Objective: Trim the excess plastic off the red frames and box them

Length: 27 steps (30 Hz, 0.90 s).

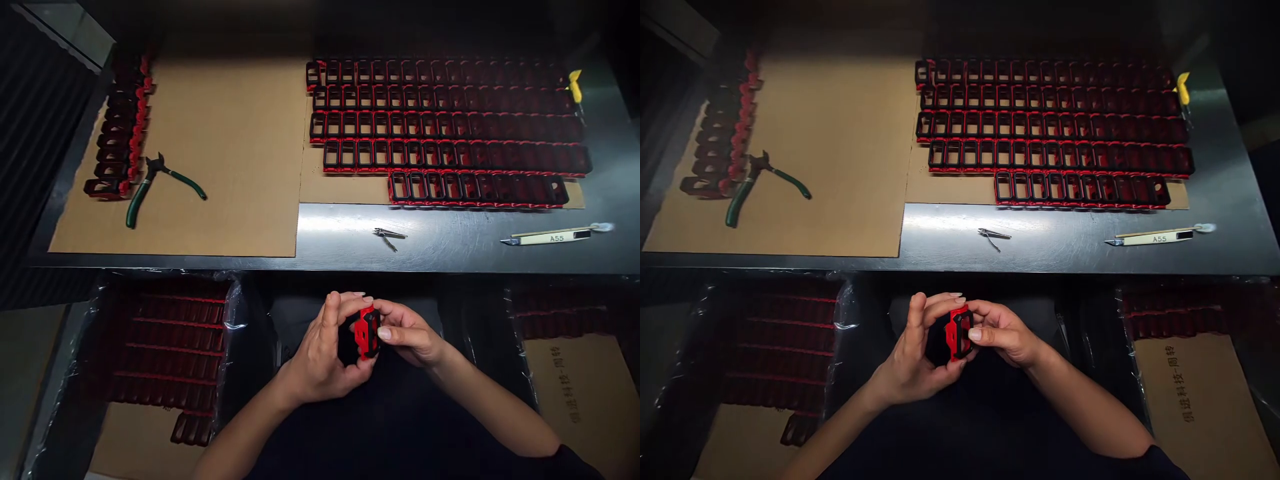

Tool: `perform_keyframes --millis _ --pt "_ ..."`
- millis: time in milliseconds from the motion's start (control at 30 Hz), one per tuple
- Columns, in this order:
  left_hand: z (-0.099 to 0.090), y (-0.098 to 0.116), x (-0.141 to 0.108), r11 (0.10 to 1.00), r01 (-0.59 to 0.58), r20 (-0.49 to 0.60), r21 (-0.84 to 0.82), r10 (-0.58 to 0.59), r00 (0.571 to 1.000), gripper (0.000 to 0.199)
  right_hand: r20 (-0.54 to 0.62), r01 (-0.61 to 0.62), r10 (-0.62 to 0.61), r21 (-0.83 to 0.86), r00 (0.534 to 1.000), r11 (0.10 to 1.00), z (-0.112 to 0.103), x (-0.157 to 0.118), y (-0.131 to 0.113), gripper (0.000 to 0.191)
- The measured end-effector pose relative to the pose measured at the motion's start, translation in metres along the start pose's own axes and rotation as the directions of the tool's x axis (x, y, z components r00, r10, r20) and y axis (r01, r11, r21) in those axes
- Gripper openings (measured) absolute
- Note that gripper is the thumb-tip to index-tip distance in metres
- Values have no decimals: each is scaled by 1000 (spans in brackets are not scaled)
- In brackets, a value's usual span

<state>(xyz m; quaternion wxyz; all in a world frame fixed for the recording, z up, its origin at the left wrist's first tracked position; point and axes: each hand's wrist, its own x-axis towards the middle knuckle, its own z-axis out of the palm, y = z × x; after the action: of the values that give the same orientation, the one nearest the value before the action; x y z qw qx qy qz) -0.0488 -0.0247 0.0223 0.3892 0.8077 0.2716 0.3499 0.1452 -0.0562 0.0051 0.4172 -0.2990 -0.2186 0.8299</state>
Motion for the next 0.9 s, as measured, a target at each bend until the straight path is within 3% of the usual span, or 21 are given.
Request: perform_keyframes --millis 267,533,633,700,767,833,900 --pt "2 -2 -3 993 111 4 -43 -111 994 115 -2 -49 49 61 999 997 -1 1 0 39" --pt "3 -2 -4 984 176 6 -36 -176 984 109 -105 -49 52 26 993 998 -1 3 2 41" --pt "2 -2 -4 974 219 14 -52 -218 976 102 -148 41 -55 -92 987 995 2 2 3 40" --pt "2 -2 -5 938 319 18 -132 -320 947 93 -186 144 -200 -274 962 951 5 0 3 34" --pt "2 -2 -6 840 464 33 -282 -474 880 76 -180 257 -408 -540 895 802 8 -1 2 30" --pt "2 -2 -6 678 573 98 -461 -603 792 63 -41 367 -627 -780 778 507 9 0 1 32" --pt "4 -1 -4 524 603 172 -601 -653 738 65 190 447 -741 -880 644 163 8 3 0 33"
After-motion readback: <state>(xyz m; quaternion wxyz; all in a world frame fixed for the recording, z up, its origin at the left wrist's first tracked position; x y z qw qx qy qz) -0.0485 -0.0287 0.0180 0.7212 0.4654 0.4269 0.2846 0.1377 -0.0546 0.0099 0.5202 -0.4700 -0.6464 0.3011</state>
